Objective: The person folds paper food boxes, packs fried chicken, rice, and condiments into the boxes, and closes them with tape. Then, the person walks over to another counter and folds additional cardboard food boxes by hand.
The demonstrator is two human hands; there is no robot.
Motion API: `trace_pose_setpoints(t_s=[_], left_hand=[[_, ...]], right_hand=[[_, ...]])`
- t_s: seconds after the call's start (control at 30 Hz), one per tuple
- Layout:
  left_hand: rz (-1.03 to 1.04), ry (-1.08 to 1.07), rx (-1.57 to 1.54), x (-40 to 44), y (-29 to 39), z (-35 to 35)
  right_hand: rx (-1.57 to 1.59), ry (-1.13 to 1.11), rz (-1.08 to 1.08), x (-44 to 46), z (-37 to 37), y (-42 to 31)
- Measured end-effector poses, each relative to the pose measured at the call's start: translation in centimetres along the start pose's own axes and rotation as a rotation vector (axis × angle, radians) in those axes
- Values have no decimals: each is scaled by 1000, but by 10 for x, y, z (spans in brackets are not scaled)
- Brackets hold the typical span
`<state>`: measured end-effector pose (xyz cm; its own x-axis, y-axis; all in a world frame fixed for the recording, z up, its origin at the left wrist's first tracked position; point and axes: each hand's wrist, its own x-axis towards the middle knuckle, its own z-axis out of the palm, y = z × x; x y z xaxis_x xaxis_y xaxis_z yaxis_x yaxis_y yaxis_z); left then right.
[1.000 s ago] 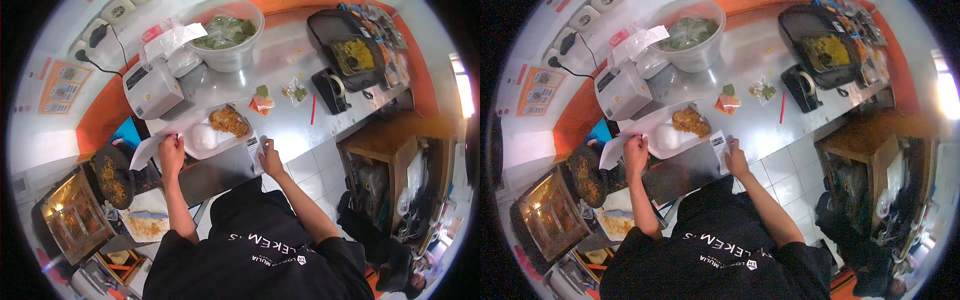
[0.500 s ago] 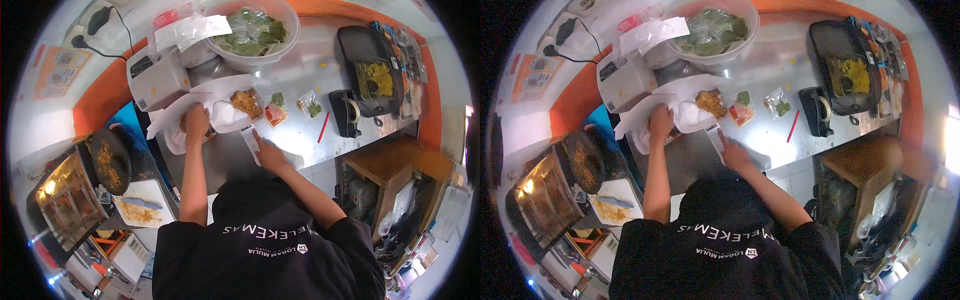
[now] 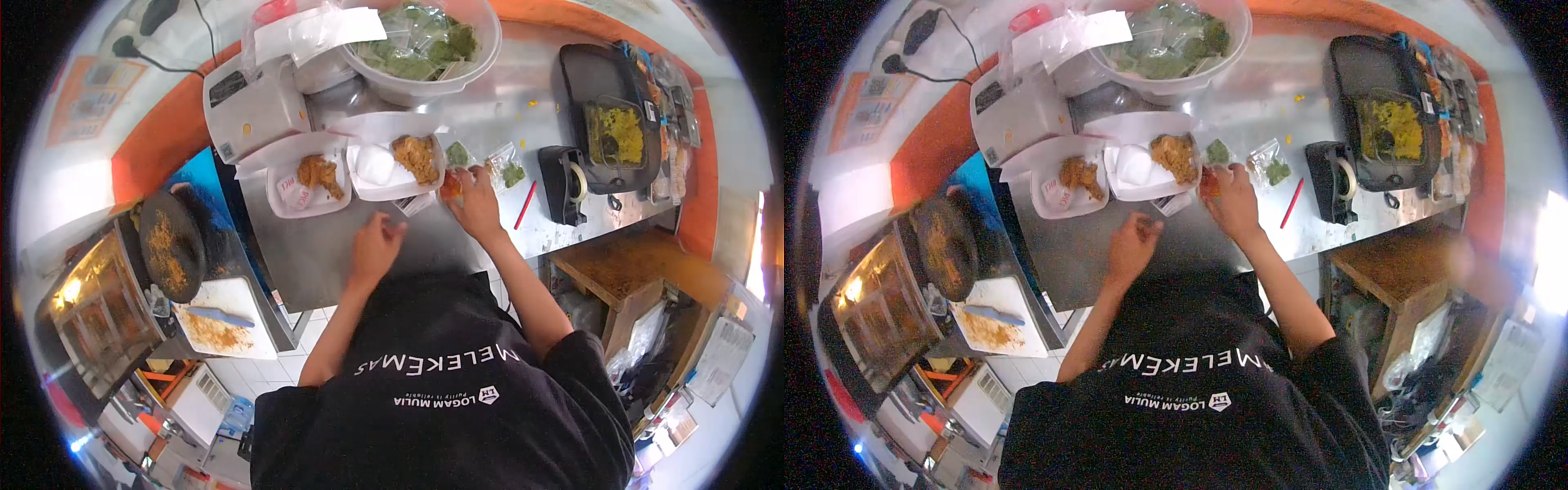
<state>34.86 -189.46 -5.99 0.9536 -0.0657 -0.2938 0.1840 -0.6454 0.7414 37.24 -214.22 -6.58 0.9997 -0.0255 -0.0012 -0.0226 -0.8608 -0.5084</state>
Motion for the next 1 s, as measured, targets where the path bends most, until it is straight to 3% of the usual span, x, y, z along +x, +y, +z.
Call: trace_pose_setpoints(t_s=[0.17,0.3,0.47,0.7,0.8,0.9,0.93,1.0], left_hand=[[-136,69,-111,-3,-7,52],[-74,232,-375,14,-36,88],[-94,187,-673,12,-45,81],[-53,114,-288,-5,-61,56],[-51,71,-222,-10,-63,45],[-30,86,-239,-11,-63,39],[-19,86,-242,-13,-62,34],[71,136,-173,-14,-64,29]], right_hand=[[-162,-54,-24,-7,38,9],[-176,-44,-53,-12,54,25],[-196,-23,-138,-14,28,18],[-517,-130,-368,-9,50,41],[-437,-174,-457,0,44,51],[-220,-280,-242,8,21,43],[-264,-175,-223,4,14,39],[-100,-166,-211,4,-12,33]])
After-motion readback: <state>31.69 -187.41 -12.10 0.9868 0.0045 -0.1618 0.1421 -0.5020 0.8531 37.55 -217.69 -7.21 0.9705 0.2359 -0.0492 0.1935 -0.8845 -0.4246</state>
